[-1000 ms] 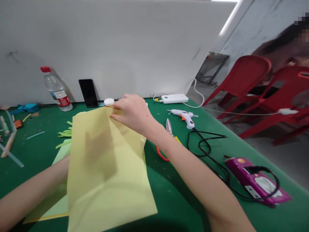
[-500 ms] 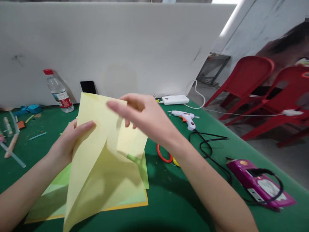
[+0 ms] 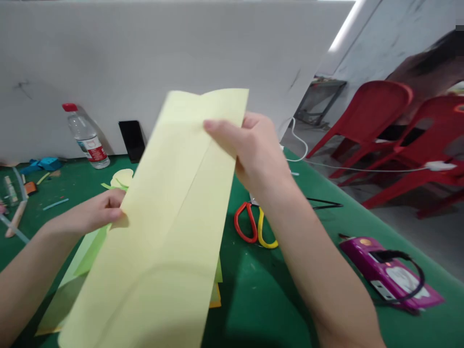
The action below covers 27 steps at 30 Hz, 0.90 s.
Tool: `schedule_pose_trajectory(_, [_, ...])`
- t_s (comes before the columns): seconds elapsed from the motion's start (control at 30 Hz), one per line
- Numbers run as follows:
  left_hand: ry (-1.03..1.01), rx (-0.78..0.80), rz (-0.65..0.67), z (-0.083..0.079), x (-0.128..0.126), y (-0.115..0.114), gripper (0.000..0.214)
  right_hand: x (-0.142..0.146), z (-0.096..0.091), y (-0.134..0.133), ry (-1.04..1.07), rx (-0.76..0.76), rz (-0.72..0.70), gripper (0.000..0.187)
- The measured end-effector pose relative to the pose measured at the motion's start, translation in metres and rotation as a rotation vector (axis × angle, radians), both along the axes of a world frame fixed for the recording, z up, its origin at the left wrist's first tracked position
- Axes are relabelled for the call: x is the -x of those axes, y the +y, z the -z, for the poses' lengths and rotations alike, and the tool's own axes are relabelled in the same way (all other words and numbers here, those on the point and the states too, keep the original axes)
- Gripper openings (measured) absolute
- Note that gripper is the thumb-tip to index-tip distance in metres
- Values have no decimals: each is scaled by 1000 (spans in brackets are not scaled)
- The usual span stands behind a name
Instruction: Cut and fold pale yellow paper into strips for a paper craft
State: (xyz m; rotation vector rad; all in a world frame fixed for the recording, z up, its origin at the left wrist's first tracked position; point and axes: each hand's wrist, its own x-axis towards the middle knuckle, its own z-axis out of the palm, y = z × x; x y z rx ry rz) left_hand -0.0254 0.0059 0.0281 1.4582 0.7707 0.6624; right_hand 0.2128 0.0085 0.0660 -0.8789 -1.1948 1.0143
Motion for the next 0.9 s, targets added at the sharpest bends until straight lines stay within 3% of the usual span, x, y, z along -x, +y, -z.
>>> schedule_pose_trajectory(0.1, [-138,-50,-113,3,6,16,42,-4,6,14,24,101,-17,11])
schedule_pose_trajectory(0.2, [-270,-65,-222,11,-5,24,6,6,25,20,68,253,-160,6])
schedule_pose_trajectory(0.3, [-354,47,-212,22,-20,21,44,21,46,20,75,290,-243,15])
schedule_pose_trajectory(0.43, [-253,141,-267,32,-31,13,46,32,63,18,-19,279,-246,21])
schedule_pose_trajectory(0.6, [-194,151,-324,35,-32,18,36,37,65,17,-81,299,-253,25])
schedule_pose_trajectory(0.77, [-41,222,-192,44,-29,3,17,17,53,27,-22,239,-49,15])
schedule_pose_trajectory(0.9, [147,367,140,49,-15,-32,13,-24,42,45,87,212,169,10])
